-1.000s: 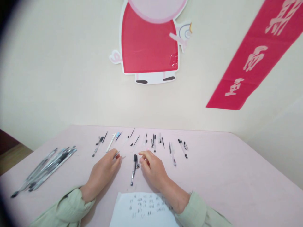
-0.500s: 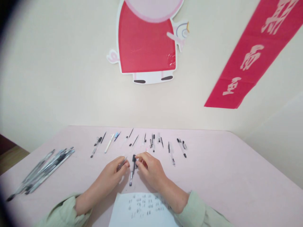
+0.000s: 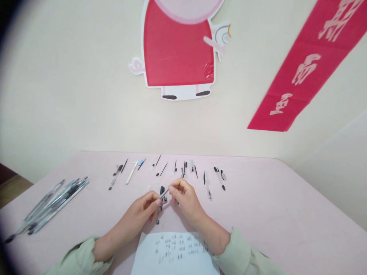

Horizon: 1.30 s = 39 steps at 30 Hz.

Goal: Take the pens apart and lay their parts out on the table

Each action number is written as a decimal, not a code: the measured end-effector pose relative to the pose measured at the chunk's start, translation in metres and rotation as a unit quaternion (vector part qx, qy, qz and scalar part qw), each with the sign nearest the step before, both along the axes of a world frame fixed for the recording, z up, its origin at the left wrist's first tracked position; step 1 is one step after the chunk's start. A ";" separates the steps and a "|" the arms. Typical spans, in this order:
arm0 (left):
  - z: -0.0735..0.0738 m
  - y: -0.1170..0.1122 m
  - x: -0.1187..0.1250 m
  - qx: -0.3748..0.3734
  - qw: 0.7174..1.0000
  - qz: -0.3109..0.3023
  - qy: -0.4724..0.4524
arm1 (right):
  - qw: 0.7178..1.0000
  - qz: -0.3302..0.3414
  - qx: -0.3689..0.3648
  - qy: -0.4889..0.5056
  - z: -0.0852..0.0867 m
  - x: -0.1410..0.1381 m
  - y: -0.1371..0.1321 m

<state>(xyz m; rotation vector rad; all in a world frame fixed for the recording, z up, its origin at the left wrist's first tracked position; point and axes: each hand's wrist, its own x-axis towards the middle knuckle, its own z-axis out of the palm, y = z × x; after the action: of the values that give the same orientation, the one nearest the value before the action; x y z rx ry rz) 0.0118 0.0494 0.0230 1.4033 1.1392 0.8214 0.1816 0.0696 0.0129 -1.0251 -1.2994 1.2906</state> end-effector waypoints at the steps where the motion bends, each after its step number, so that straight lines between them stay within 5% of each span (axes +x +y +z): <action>1: 0.001 0.001 -0.001 0.011 1.000 0.007 0.002 | 1.000 -0.006 -0.002 0.008 0.000 0.001 0.001; 4: 0.004 0.007 -0.006 0.008 0.998 0.060 -0.017 | 1.000 0.001 0.001 0.000 0.000 0.000 -0.002; 11: -0.005 0.017 -0.010 -0.056 0.956 0.189 -0.218 | 0.982 0.047 0.062 -0.173 0.000 -0.005 -0.013; 27: -0.006 0.012 -0.005 -0.103 0.939 0.170 -0.282 | 0.996 0.038 0.013 -0.077 -0.005 -0.002 -0.004; 39: -0.006 0.013 -0.005 -0.108 0.935 0.182 -0.285 | 0.986 0.007 0.070 -0.149 -0.002 0.000 -0.006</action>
<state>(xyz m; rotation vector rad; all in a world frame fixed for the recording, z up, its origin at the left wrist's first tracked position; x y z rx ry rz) 0.0068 0.0623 0.0172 0.7007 0.9973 1.2263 0.1812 0.0631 0.0110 -1.1392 -1.6021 1.0662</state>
